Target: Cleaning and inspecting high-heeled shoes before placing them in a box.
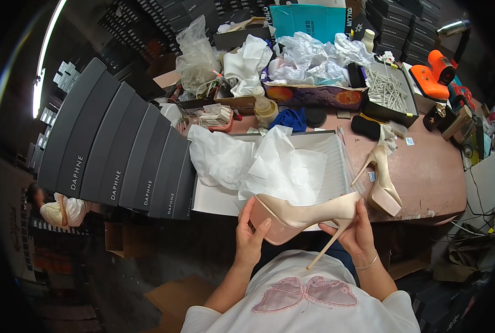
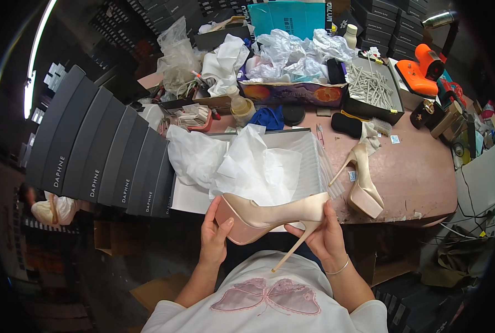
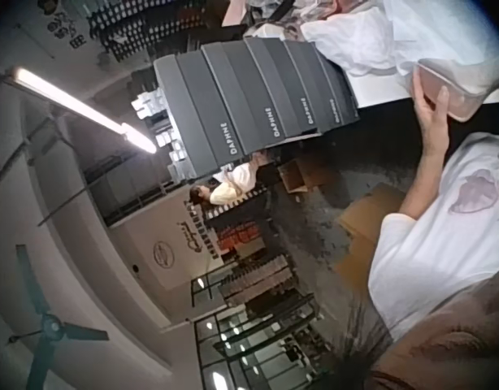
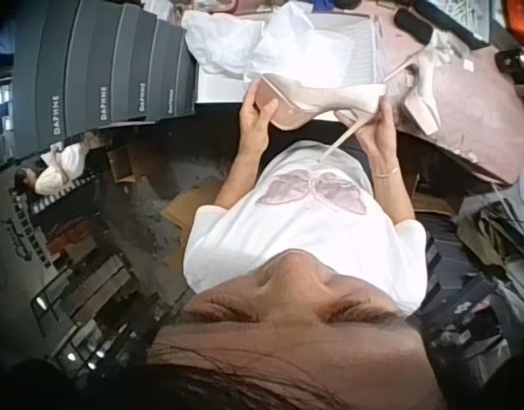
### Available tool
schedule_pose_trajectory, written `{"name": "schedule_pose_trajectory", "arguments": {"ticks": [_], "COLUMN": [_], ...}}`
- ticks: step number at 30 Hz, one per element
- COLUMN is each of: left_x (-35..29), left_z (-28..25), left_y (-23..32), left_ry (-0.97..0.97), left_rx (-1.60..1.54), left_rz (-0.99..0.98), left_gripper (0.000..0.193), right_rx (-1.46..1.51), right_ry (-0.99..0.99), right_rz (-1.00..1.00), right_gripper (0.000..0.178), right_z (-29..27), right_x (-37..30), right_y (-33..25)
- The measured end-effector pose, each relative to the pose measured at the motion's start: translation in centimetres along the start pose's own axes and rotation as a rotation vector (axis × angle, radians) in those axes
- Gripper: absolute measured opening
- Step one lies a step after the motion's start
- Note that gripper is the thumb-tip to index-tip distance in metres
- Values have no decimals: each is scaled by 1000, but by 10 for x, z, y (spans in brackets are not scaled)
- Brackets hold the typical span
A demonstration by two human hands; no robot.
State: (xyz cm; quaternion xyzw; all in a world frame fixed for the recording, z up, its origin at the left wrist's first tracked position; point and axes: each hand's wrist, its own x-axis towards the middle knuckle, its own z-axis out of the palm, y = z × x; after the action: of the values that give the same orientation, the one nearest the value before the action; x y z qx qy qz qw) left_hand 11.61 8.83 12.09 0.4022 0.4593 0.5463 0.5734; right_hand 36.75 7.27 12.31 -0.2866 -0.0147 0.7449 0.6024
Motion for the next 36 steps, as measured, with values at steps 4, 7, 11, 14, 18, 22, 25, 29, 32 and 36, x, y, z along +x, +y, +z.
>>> {"name": "schedule_pose_trajectory", "arguments": {"ticks": [4,7,11,14,18,22,25,29,32,36], "left_x": [3,10,18,27,32,19,-1,-4,2,3], "left_z": [8,3,8,25,43,67,89,88,57,3], "left_y": [10,8,16,16,17,-12,-32,-86,-140,-223], "left_ry": [23,-28,-203,-368,-319,-641,-1001,-1215,-1136,-880], "left_rx": [-70,-22,457,433,406,365,446,660,951,965], "left_rz": [27,90,296,240,321,125,-21,-149,-308,-363], "left_gripper": [71,84,109,120,82,51,49,52,65,63], "right_rx": [-125,-148,-278,-464,-567,-678,-650,-826,-999,-941], "right_ry": [-141,-186,-199,-262,-73,179,333,524,722,719], "right_rz": [-117,-239,-413,-669,-976,-1222,-1305,-1252,-1124,-1169], "right_gripper": [47,50,57,50,37,30,28,32,35,42], "right_z": [17,32,48,54,50,-12,-79,-168,-239,-247], "right_x": [-13,-19,-20,-10,-43,-83,-93,-74,-63,-71], "right_y": [4,10,-14,-83,-165,-208,-230,-246,-251,-252]}}
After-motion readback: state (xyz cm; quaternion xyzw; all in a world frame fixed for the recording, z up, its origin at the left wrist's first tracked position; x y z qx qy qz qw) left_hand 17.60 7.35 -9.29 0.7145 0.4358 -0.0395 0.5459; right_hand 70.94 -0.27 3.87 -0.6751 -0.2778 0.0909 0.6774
